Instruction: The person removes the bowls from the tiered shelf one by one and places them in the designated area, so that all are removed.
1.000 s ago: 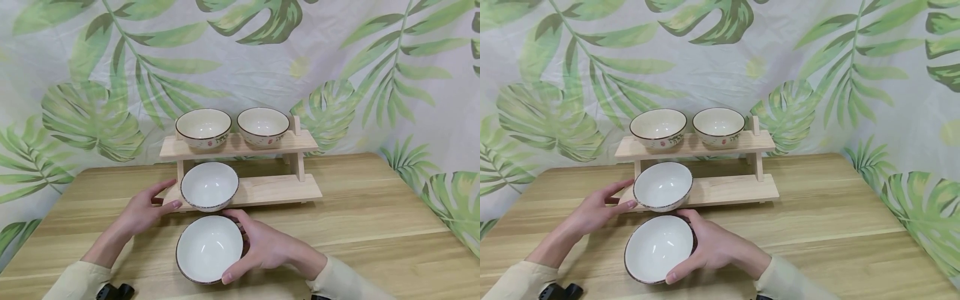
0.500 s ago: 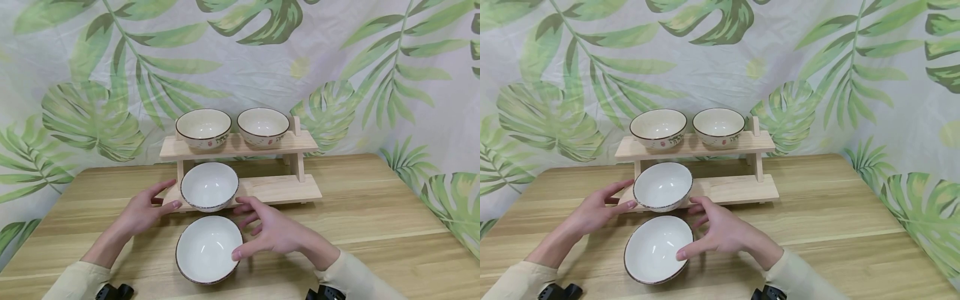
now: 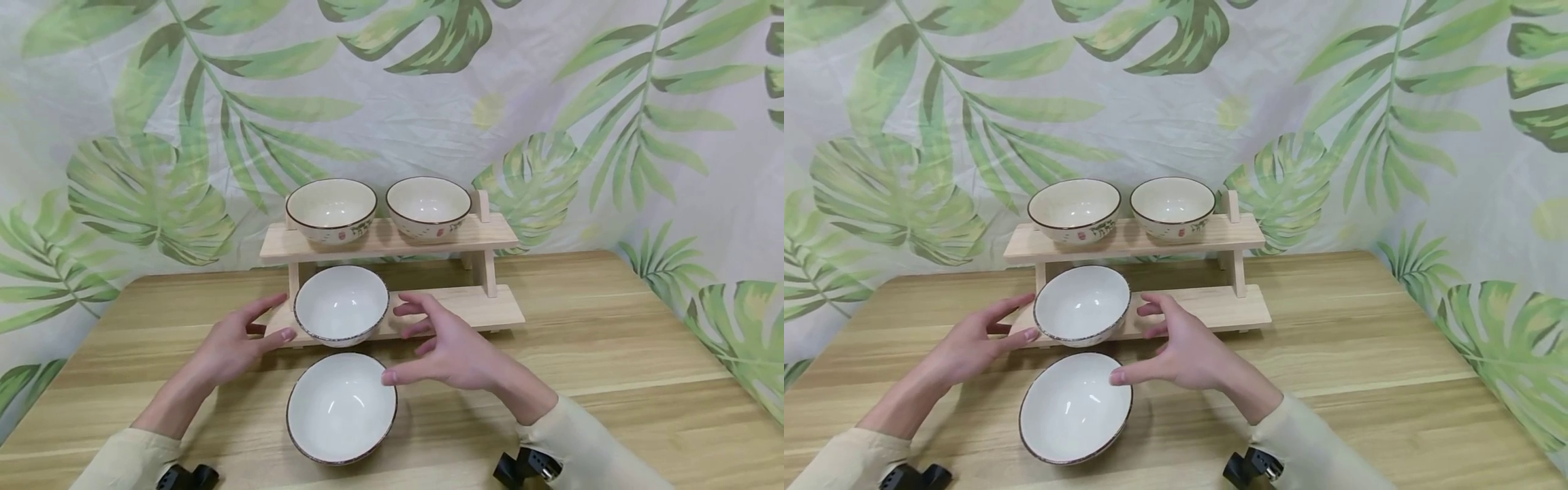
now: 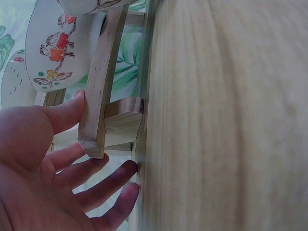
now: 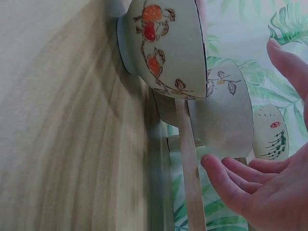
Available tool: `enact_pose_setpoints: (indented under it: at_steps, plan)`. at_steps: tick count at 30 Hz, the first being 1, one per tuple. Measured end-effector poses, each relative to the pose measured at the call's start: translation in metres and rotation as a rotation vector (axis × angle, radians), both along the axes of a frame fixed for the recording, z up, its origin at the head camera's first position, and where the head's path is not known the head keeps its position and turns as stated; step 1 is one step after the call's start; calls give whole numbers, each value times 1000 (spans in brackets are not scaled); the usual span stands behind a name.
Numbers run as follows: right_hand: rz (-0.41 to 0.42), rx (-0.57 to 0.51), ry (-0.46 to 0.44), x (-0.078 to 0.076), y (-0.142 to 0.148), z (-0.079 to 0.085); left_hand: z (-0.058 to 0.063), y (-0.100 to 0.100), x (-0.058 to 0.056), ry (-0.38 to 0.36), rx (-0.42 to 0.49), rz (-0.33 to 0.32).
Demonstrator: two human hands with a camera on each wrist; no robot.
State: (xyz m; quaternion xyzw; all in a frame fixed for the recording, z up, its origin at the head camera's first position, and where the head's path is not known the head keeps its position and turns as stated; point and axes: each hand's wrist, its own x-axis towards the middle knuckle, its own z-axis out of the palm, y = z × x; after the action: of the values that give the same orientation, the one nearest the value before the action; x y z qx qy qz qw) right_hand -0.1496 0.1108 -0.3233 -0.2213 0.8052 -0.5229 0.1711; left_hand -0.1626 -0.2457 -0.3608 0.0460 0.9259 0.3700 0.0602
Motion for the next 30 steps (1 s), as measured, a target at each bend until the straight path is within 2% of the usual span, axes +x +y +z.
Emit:
enact_pose_setpoints:
  at_steps: [16, 30]
  plan:
    - [-81, -75, 19, -25, -27, -10, -2, 1, 0, 8, 8, -1]
    - [-82, -129, 17, -36, -51, -15, -1, 1, 1, 14, 4, -4]
